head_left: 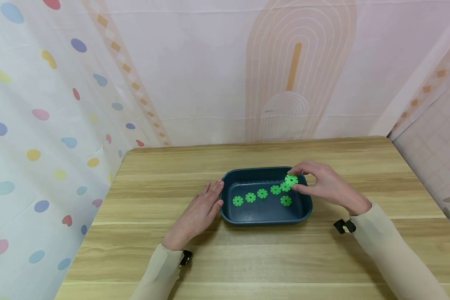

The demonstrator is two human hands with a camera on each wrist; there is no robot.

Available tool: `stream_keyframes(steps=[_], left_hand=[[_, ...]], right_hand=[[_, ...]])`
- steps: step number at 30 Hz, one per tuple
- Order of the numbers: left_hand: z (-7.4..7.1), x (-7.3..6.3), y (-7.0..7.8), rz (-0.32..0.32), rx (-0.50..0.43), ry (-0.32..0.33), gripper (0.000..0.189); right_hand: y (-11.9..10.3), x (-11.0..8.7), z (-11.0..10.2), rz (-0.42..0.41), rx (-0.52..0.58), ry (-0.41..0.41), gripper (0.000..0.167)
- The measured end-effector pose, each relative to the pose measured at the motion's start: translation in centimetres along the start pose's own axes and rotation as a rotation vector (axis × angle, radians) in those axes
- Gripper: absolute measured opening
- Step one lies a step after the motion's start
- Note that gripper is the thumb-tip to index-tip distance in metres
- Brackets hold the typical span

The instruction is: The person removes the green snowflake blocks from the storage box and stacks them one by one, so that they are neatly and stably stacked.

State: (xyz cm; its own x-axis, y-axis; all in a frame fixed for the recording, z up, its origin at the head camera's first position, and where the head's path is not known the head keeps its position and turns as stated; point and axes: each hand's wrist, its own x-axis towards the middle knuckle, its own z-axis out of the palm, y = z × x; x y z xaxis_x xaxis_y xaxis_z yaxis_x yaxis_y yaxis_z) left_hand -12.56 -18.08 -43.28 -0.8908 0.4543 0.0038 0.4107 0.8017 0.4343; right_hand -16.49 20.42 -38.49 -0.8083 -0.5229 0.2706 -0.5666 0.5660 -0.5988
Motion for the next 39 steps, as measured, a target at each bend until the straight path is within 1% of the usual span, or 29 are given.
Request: stream_keyframes(steps=[10, 18, 28, 36, 39], left_hand=[[0.0, 0.0, 0.0, -0.003, -0.003, 0.005, 0.058], [0.0, -0.1, 0.0, 0.000, -0.003, 0.011, 0.058], [0.1, -0.1, 0.0, 0.003, 0.001, 0.016, 0.058], [0.0, -0.2, 0.1, 0.003, 0.005, 0.019, 0.058], [0.1, -0.1, 0.1, 0.005, 0.007, 0.023, 0.058]], right_hand=[[1.0, -1.1, -0.3, 0.030, -0.030, 0.024, 0.031], [2.4, -2.1, -0.8, 0.012, -0.039, 0.072, 0.028], [3.7, -3.8, -1.5, 0.079, -0.076, 0.104, 0.028], [4.5, -4.8, -2.0, 0.130, -0.076, 0.080, 0.029], [4.9, -5.1, -2.2, 0.136, -0.083, 0.064, 0.030]])
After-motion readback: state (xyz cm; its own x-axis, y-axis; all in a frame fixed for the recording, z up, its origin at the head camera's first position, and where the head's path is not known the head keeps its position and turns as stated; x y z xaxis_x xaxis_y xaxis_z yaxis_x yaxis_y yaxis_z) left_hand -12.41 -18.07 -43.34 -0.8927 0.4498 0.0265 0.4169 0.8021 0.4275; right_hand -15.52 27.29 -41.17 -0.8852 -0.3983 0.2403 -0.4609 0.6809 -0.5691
